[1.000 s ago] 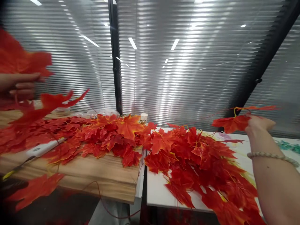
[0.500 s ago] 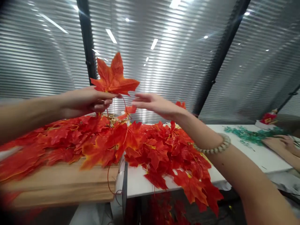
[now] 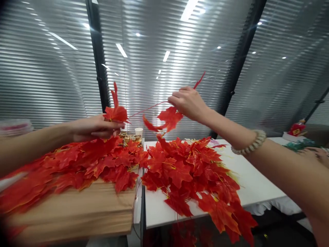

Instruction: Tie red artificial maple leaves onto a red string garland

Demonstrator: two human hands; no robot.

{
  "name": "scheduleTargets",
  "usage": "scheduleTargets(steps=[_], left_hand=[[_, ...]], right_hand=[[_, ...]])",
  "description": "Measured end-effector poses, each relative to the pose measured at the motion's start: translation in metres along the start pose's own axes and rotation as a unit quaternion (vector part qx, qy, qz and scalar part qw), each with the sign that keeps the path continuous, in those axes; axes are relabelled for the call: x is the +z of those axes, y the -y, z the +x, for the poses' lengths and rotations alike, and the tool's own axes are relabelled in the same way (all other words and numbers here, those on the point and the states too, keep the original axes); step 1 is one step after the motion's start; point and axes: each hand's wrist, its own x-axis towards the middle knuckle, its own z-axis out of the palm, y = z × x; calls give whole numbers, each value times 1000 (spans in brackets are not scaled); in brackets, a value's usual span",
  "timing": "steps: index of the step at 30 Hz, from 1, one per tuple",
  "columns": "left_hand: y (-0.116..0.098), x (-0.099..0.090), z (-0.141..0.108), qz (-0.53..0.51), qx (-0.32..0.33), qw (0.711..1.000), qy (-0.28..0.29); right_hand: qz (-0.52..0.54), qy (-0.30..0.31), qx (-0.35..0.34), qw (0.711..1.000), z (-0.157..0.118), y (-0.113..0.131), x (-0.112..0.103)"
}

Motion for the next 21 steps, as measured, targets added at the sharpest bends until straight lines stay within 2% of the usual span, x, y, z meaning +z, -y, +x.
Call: scheduleTargets(steps=[4, 7, 9, 14, 18, 21], left_hand=[[4, 10, 6, -4, 17, 999, 49], [4, 17, 12, -14, 41, 998, 41], [8, 19, 15, -28, 50, 998, 25], [38, 25, 12, -70, 24, 997, -35], [67, 37, -3, -66, -36, 996, -50], [78, 47, -18, -34, -74, 994, -75]], right_hand=[[-81, 7, -20, 997, -12, -49, -13], [-146, 54, -49, 987, -23, -74, -14], [-185, 74, -70, 978, -33, -80, -8], [-183, 13, -44, 982, -67, -69, 34], [-139, 73, -65, 985, -98, -47, 73], [-113, 106, -53, 987, -117, -23, 96]])
